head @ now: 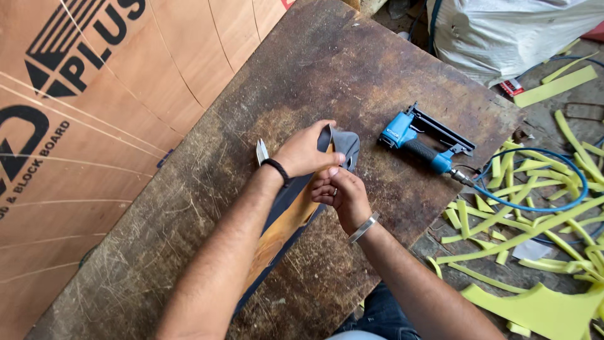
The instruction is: The person staples a dark fabric strip onto a curved wooden board using a pneumatic staple gun. They trim excess fabric with scissors and continue stapling along the edges to secure the material.
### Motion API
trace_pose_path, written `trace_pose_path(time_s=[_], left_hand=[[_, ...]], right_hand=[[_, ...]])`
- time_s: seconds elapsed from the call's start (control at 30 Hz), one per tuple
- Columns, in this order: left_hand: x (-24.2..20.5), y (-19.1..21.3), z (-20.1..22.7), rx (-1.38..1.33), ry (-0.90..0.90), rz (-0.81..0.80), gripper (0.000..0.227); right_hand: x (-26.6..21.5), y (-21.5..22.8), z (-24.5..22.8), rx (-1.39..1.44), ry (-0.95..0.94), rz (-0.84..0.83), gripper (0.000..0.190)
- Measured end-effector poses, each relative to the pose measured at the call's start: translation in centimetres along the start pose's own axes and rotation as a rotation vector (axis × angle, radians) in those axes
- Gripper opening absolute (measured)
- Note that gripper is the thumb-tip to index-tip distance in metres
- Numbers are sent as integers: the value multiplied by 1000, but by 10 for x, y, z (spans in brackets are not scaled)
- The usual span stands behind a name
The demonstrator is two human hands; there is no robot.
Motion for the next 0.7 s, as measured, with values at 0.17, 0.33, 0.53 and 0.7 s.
trace_pose_path(time_s=[0.17, 0.33, 0.53, 0.7], left_hand=[[-15, 44, 15, -66, 61, 426, 21], [-30, 47, 48, -33, -286, 492, 13], [2, 32, -8, -613, -184, 217, 25], [56, -30, -56, -996, 28, -367, 49]], right_hand=[[15, -15, -10, 333, -162, 57, 65], [26, -18, -21, 355, -199, 169, 74], [48, -4, -16, 128, 160, 264, 47], [62, 10, 21, 168, 269, 228, 46]])
Point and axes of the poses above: each hand's wrist, its own x-axis towards the middle knuckle, its own y-axis out of the back of the hand, z = x × y, the point moved 10 cm from there along x, towards the middle knuckle, and after that the axes turned 12 degrees about x, right-handed, at the moved point
